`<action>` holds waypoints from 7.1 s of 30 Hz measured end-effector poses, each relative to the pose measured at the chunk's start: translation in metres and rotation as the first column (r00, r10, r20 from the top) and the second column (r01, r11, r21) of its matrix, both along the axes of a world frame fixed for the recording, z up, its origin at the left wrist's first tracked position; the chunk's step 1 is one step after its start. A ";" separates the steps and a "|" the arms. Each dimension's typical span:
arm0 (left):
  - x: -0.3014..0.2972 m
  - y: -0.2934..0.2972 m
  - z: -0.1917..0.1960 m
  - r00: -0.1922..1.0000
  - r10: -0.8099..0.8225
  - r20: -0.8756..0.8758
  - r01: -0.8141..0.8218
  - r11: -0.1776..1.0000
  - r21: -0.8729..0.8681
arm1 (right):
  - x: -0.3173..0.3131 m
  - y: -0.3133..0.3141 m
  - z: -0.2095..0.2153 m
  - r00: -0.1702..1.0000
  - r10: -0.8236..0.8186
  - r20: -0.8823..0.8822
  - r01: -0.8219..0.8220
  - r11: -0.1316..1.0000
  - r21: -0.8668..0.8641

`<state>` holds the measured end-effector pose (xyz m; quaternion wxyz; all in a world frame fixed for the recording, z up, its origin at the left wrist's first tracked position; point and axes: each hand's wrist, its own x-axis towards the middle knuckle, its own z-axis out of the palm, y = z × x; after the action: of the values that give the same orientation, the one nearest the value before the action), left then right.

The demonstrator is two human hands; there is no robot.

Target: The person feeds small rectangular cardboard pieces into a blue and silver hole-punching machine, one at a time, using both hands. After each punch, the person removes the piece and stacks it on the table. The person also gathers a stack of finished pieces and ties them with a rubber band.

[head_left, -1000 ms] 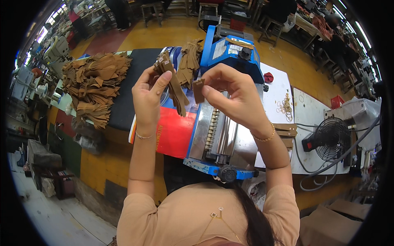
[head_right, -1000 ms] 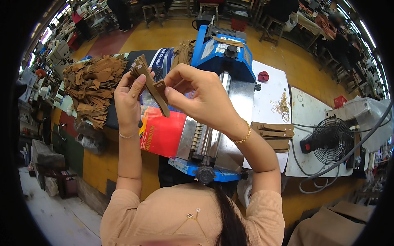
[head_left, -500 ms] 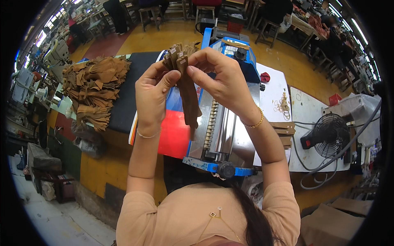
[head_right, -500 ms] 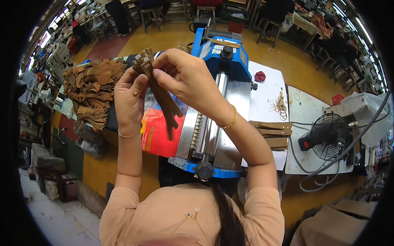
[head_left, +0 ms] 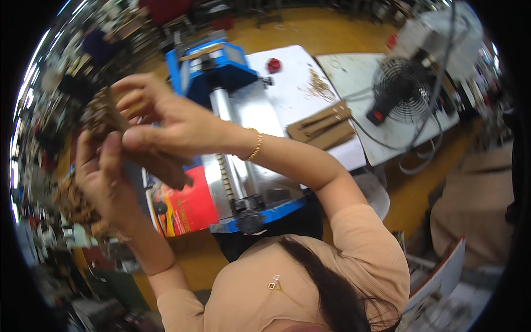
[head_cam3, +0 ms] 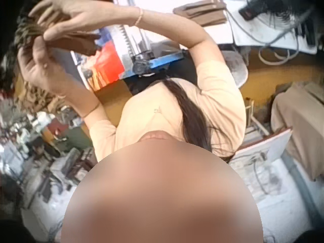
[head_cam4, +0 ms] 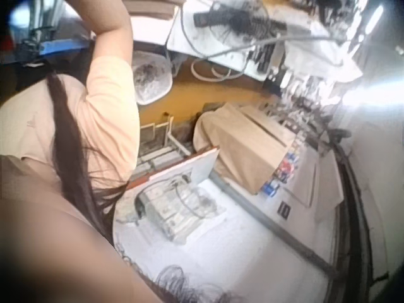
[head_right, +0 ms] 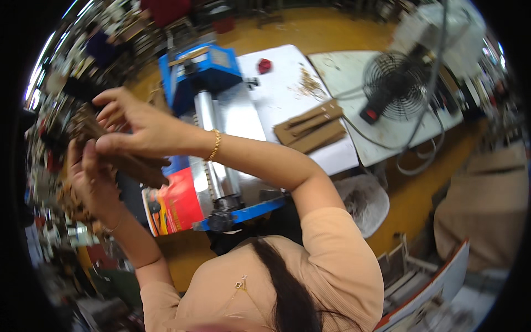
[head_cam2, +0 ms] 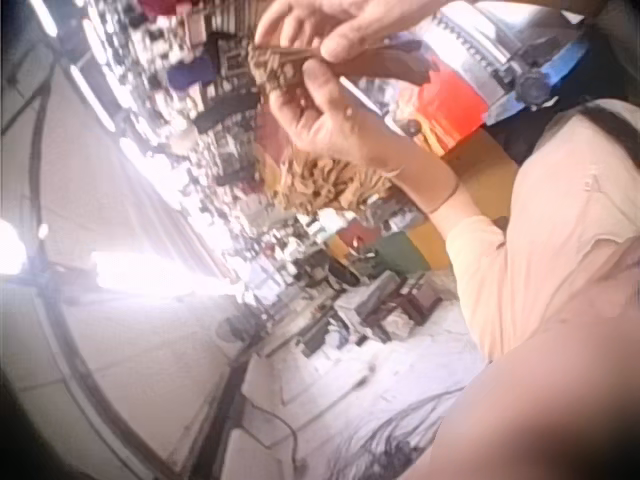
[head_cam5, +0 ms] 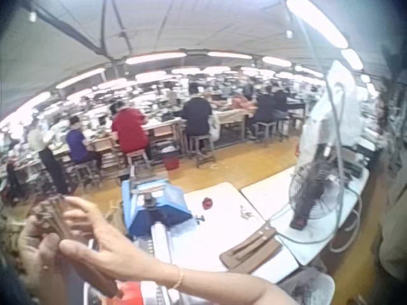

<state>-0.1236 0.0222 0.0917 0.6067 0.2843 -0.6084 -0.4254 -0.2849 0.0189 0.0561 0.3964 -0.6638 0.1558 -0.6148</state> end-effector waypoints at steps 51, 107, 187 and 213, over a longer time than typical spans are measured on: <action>-0.298 0.022 -0.143 0.048 -0.373 0.926 0.670 0.700 0.247 | -0.309 0.201 -0.210 0.350 -0.705 -0.617 0.930 0.341 0.138; -0.053 0.033 -0.042 0.644 -0.536 0.546 0.313 0.836 0.451 | -0.245 0.227 -0.283 -0.114 -0.658 -0.744 0.510 0.604 -0.612; -0.020 -0.022 -0.202 0.874 -0.470 0.124 0.227 0.620 0.751 | -0.198 0.090 -0.102 0.776 -0.006 -0.631 0.486 0.643 0.592; -0.029 -0.013 -0.204 0.866 -0.474 0.160 0.219 0.646 0.731 | -0.137 0.054 -0.106 0.597 0.076 -0.799 0.591 0.632 0.501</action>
<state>-0.1526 0.0094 -0.1127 0.2476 0.4341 -0.5425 -0.6752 -0.4217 0.0730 -0.0500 0.4169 -0.6063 0.6420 -0.2154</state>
